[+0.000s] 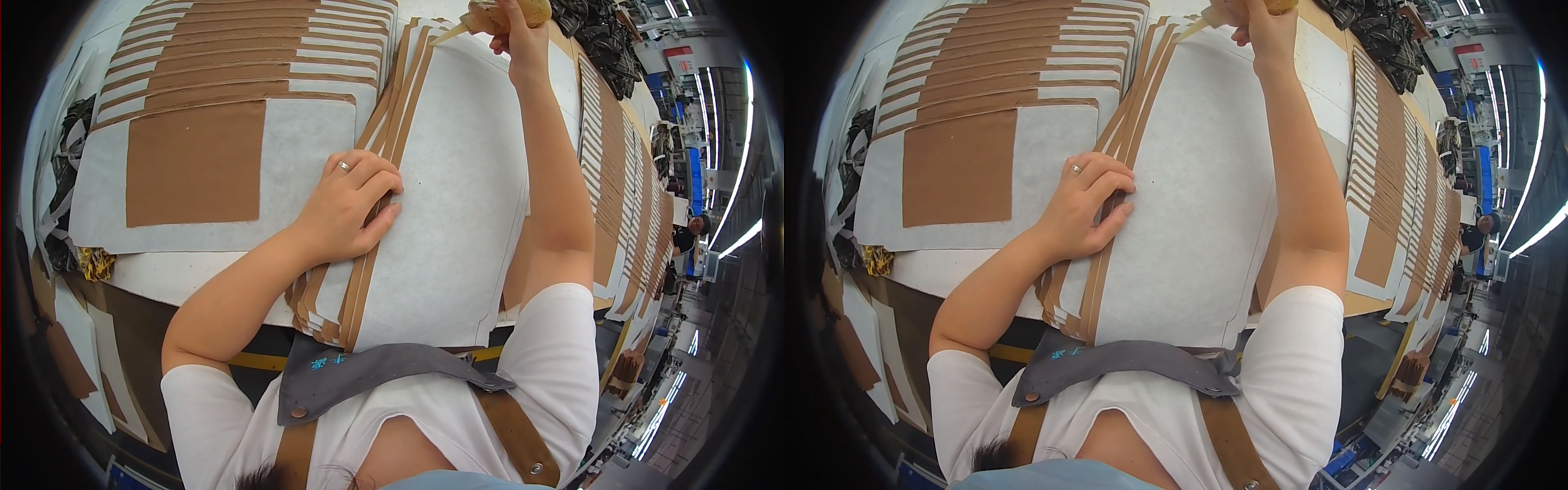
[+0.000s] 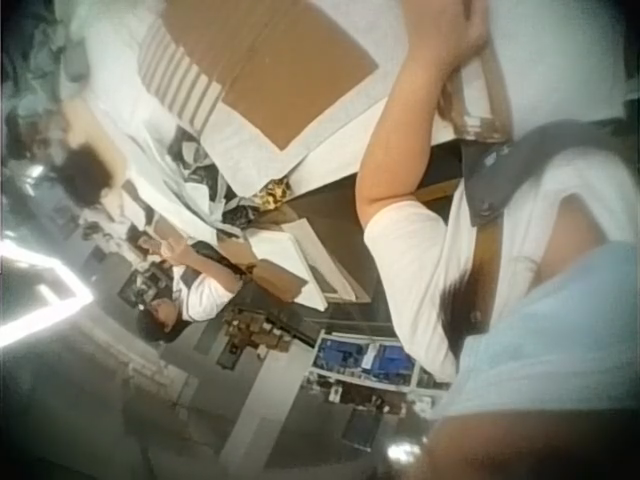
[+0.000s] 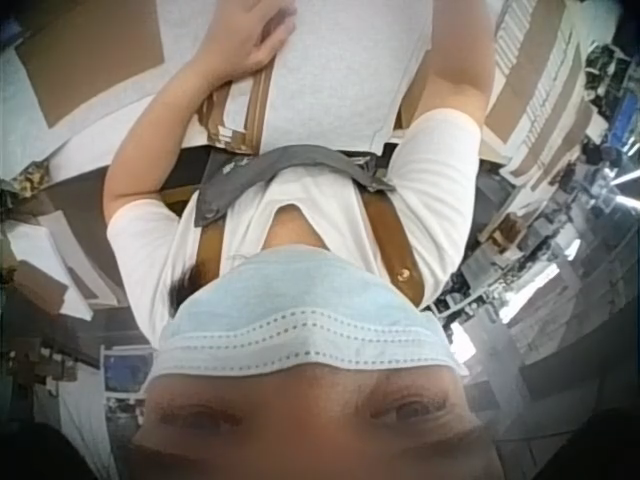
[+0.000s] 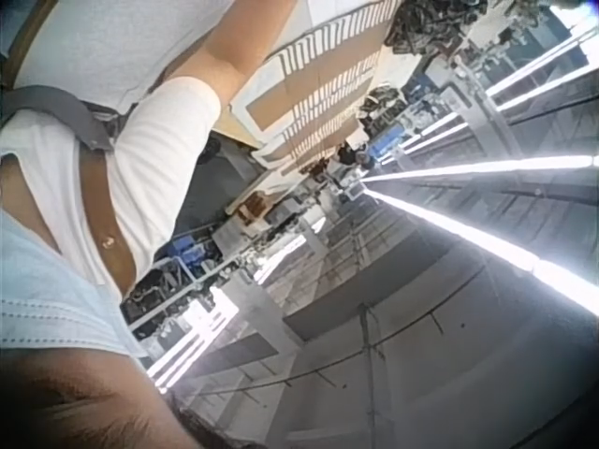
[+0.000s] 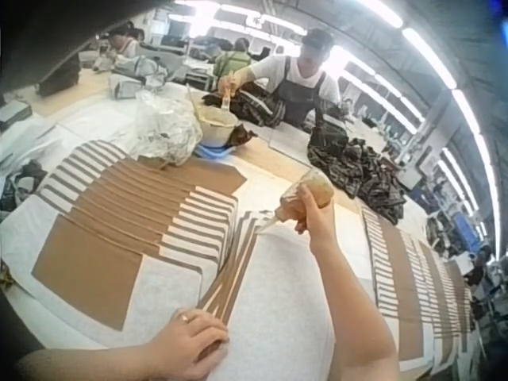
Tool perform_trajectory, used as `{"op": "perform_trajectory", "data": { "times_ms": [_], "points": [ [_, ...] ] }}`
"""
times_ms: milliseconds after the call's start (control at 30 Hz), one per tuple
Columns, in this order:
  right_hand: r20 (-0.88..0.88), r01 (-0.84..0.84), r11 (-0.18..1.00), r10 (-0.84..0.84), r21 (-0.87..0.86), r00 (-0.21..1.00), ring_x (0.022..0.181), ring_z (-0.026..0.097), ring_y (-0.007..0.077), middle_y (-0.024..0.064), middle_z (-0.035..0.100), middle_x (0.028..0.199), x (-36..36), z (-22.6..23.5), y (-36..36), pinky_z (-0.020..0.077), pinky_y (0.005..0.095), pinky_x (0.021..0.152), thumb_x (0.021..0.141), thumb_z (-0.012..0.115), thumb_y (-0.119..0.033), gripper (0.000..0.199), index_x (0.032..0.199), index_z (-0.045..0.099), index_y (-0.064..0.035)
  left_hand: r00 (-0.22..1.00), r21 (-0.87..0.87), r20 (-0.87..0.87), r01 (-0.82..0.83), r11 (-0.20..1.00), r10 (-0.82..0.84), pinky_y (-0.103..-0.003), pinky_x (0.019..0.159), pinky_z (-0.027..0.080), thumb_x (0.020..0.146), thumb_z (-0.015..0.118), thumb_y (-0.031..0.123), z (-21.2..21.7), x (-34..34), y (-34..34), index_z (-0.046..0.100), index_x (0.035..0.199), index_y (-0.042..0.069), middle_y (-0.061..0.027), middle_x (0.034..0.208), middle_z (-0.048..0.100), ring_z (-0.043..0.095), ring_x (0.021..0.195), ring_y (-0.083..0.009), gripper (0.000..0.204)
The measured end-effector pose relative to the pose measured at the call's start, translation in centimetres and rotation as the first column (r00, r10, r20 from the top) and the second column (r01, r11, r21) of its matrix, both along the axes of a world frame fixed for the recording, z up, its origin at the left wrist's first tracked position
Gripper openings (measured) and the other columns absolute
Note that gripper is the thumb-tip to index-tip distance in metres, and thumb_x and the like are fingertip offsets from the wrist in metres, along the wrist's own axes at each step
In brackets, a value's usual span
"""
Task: Applying adhesive to the edges of leather components and stacking them for assembly.
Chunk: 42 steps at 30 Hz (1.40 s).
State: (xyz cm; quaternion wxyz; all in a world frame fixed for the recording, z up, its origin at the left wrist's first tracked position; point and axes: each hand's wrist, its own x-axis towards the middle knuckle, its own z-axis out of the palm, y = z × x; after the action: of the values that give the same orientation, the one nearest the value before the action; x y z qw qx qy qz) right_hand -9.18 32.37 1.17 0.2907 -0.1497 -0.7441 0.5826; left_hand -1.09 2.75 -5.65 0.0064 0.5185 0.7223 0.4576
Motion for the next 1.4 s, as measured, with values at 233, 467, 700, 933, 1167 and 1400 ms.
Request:
{"op": "perform_trajectory", "data": {
  "times_ms": [233, 467, 700, 933, 1167, 1400],
  "points": [
    [0.028, -0.037, 0.999, 0.037, -0.013, 0.999, 0.036, 0.045, 0.0082, 0.0042, 0.057, 0.063, 0.7, 0.1, -0.6, 0.0334, 0.0199, 0.03, 0.082, 0.063, -0.036, 0.033, 0.09, 0.055, -0.0045, 1.0, 0.001, 0.003, 0.006, 1.0, -0.006, -0.038, 0.089, 0.031, 0.073, 0.061, 0.008, -0.1, 0.0, -0.1, 0.051, 0.092, 0.008, -0.0066, 0.1, 0.053, 0.047, 0.097, -0.0253, 0.021],
    [0.069, -0.118, 0.991, 0.122, -0.056, 0.99, 0.036, 0.044, 0.0072, 0.0042, 0.058, 0.064, 2.1, 0.3, -1.8, 0.0325, 0.019, 0.029, 0.085, 0.06, -0.034, 0.031, 0.091, 0.055, -0.0045, 1.0, 0.008, 0.004, 0.002, 1.0, -0.002, -0.038, 0.089, 0.03, 0.074, 0.06, 0.008, -0.1, 0.0, -0.1, 0.05, 0.096, 0.007, -0.0083, 0.101, 0.053, 0.047, 0.097, -0.0263, 0.025],
    [0.056, -0.104, 0.993, 0.107, -0.062, 0.993, 0.038, 0.045, 0.0065, 0.0039, 0.059, 0.066, 3.5, 0.5, -3.2, 0.0334, 0.0183, 0.03, 0.086, 0.059, -0.032, 0.03, 0.093, 0.054, -0.0037, 1.0, 0.019, 0.011, -0.001, 1.0, 0.001, -0.039, 0.09, 0.03, 0.075, 0.056, 0.003, 0.0, 0.0, -0.1, 0.049, 0.096, 0.006, -0.0094, 0.1, 0.052, 0.046, 0.097, -0.0273, 0.022],
    [0.095, -0.126, 0.988, 0.134, -0.087, 0.986, 0.042, 0.047, 0.0059, 0.0042, 0.059, 0.07, 5.1, 0.7, -4.7, 0.0348, 0.0182, 0.031, 0.086, 0.059, -0.032, 0.03, 0.095, 0.054, -0.0034, 1.0, 0.031, -0.008, -0.027, 0.999, 0.028, -0.04, 0.089, 0.031, 0.075, 0.054, 0.001, -0.2, 0.1, 0.0, 0.048, 0.093, 0.007, -0.0086, 0.097, 0.05, 0.047, 0.097, -0.0274, 0.02],
    [0.119, -0.152, 0.98, 0.167, -0.129, 0.979, 0.043, 0.048, 0.0057, 0.0041, 0.058, 0.071, 6.9, 0.5, -5.9, 0.0352, 0.0178, 0.031, 0.085, 0.06, -0.032, 0.031, 0.096, 0.053, -0.0033, 0.994, 0.063, 0.018, -0.106, 0.992, 0.105, -0.038, 0.085, 0.032, 0.074, 0.049, -0.005, -0.6, 0.0, 0.0, 0.048, 0.091, 0.005, -0.0104, 0.094, 0.049, 0.045, 0.092, -0.0282, 0.02],
    [0.114, -0.15, 0.982, 0.163, -0.119, 0.98, 0.043, 0.049, 0.0067, 0.0045, 0.059, 0.071, 8.8, 0.0, -7.2, 0.0365, 0.0183, 0.032, 0.083, 0.062, -0.038, 0.037, 0.096, 0.053, -0.004, 0.978, 0.093, 0.111, -0.188, 0.978, 0.177, -0.035, 0.08, 0.034, 0.075, 0.045, -0.007, -0.8, -0.2, 0.1, 0.045, 0.091, 0.004, -0.0115, 0.091, 0.047, 0.045, 0.084, -0.0267, 0.019]
  ]
}}
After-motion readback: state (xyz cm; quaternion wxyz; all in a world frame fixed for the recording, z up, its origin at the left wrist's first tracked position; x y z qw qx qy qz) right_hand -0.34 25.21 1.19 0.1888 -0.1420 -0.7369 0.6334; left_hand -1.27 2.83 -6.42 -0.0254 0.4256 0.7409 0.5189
